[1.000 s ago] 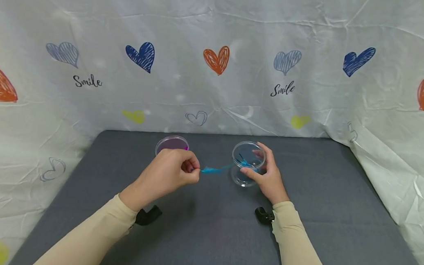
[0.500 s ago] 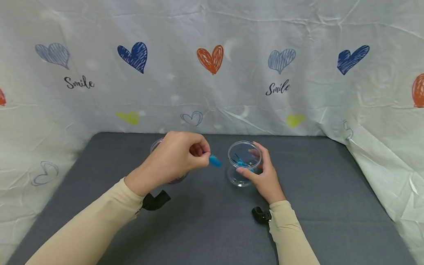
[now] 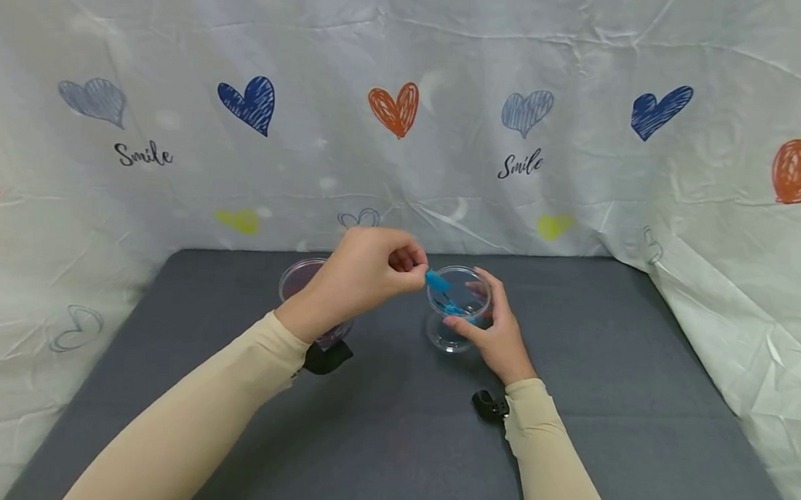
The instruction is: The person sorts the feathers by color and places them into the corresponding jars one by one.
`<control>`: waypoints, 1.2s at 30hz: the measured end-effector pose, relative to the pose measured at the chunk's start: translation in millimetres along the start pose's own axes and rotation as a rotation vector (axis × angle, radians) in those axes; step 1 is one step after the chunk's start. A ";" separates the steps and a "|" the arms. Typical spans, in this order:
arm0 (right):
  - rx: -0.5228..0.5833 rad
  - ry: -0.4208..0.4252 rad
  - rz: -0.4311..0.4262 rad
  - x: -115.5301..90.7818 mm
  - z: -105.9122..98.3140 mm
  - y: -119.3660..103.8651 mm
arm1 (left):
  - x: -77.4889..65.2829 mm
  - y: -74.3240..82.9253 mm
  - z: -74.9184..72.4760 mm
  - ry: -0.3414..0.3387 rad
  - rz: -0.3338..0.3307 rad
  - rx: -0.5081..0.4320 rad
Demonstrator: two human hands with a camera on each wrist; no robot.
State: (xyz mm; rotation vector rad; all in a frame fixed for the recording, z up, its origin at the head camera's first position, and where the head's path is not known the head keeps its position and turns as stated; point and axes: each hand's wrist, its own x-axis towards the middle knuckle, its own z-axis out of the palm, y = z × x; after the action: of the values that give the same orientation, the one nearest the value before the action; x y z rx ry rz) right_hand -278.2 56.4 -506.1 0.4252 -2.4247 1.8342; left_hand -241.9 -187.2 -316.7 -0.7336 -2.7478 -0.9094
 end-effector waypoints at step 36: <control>-0.223 -0.026 0.061 -18.0 -25.1 -0.5 | -56.5 -41.4 43.0 0.219 -0.049 0.170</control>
State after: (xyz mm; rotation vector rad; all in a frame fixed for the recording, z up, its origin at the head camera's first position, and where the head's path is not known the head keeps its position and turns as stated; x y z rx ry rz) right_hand -263.5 83.4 -502.5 0.3626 -2.6480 1.5627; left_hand -213.2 -213.1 -389.2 -0.5068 -2.6172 -0.7073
